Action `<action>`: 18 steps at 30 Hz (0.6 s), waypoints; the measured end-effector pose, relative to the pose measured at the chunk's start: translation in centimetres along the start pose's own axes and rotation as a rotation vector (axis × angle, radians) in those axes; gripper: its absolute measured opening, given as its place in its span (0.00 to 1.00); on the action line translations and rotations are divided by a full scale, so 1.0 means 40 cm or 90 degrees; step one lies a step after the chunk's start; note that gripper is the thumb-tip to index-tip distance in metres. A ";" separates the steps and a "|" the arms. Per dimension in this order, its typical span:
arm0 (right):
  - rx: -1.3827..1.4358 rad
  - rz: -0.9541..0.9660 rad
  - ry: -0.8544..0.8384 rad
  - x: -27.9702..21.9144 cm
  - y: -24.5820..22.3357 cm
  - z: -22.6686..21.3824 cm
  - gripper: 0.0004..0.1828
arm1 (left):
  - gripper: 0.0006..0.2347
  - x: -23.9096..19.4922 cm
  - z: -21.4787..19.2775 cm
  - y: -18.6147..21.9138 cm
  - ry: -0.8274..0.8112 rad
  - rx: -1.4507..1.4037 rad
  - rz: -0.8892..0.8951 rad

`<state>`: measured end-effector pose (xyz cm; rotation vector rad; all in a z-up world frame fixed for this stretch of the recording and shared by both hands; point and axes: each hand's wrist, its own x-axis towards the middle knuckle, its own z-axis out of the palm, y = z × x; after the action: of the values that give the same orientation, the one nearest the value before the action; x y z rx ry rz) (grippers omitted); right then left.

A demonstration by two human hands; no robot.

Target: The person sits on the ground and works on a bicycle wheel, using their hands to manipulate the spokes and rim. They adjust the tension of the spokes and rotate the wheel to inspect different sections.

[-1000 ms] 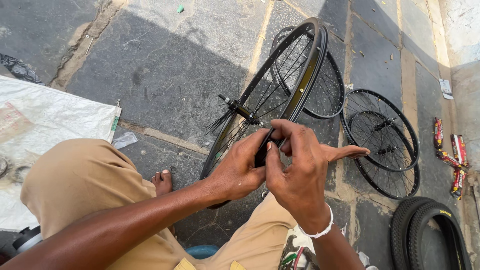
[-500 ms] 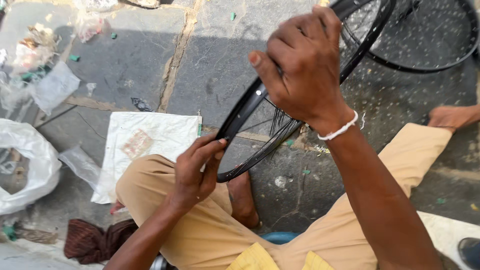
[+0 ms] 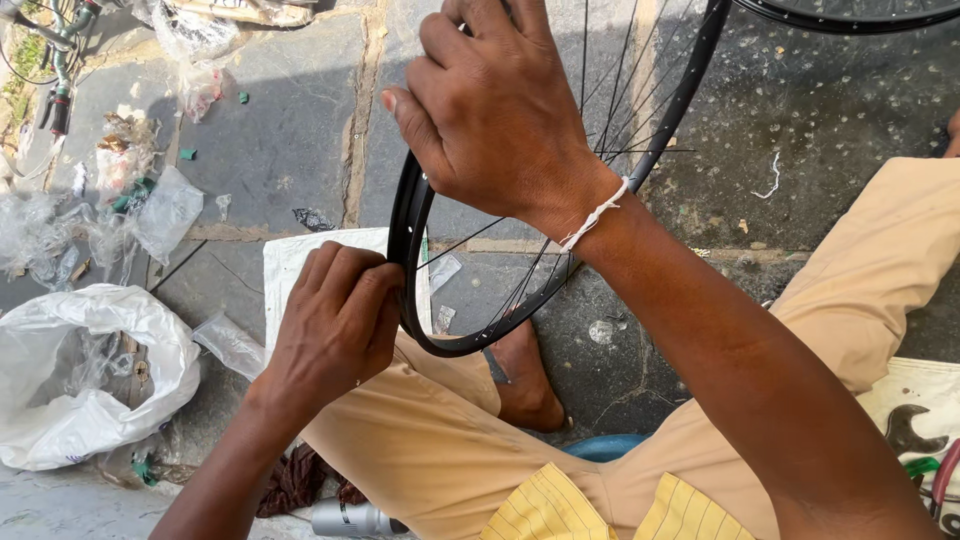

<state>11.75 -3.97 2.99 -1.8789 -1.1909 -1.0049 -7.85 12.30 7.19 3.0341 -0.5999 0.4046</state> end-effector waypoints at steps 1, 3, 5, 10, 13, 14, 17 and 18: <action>-0.004 -0.005 0.001 0.002 0.002 -0.001 0.17 | 0.11 0.001 -0.001 0.009 0.007 0.015 -0.014; -0.016 -0.004 0.009 0.000 0.006 0.000 0.18 | 0.10 0.007 -0.001 0.009 0.023 0.022 -0.041; -0.022 0.003 0.003 -0.012 0.011 0.001 0.18 | 0.08 0.005 0.010 0.013 0.040 0.007 -0.074; -0.030 0.007 0.005 -0.019 0.024 -0.010 0.18 | 0.10 0.009 0.008 0.010 0.022 0.021 -0.058; -0.027 0.010 0.011 -0.024 0.032 -0.026 0.18 | 0.10 0.022 0.015 0.016 0.018 -0.015 -0.070; -0.021 0.010 0.010 -0.020 0.029 -0.025 0.18 | 0.11 0.020 0.014 0.019 0.019 -0.043 -0.086; -0.024 0.010 0.009 -0.010 0.039 -0.028 0.18 | 0.11 0.026 0.010 0.013 -0.010 0.006 -0.036; -0.029 0.005 0.016 -0.016 0.042 -0.032 0.18 | 0.10 0.028 0.014 0.014 -0.008 0.013 -0.038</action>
<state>12.85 -5.88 2.80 -1.8984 -1.1539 -1.0567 -6.92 11.34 6.90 3.0669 -0.5085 0.3929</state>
